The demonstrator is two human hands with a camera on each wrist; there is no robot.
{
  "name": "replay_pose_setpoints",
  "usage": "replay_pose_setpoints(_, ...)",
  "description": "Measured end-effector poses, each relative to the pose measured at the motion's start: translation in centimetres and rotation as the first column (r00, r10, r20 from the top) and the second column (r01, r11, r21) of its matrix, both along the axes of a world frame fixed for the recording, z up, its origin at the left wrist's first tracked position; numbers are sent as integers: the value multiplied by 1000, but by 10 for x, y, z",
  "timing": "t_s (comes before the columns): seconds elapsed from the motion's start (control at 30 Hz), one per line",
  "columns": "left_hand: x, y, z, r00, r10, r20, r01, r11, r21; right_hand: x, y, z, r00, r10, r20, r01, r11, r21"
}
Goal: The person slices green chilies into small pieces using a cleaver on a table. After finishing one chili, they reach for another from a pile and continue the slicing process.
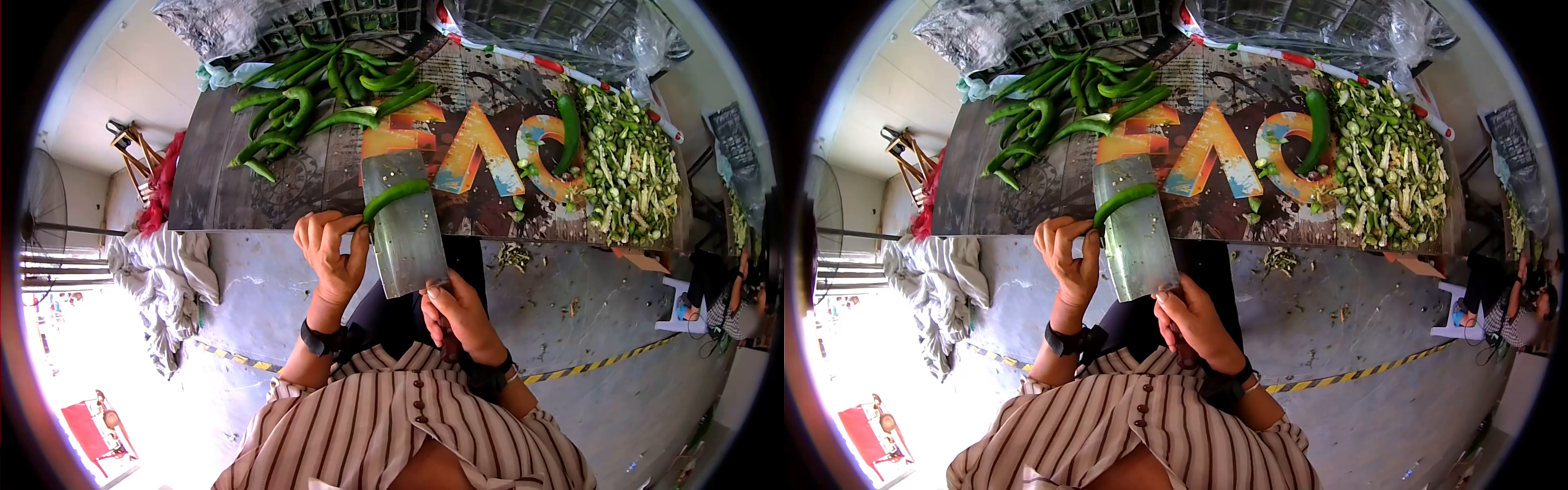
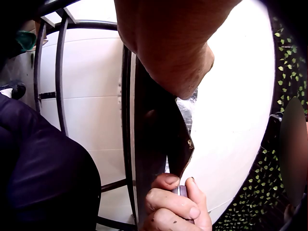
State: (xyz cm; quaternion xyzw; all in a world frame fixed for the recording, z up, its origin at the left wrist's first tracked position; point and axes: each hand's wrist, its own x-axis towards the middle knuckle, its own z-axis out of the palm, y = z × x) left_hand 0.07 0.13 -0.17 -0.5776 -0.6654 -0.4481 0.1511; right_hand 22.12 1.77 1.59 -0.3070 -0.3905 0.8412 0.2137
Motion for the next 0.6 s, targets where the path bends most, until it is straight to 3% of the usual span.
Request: replay_pose_setpoints(0.6,-1,-1,-2,1000,7,13,-6,1000,-16,-1,0,-1,1000,-4,6,4,1000,16)
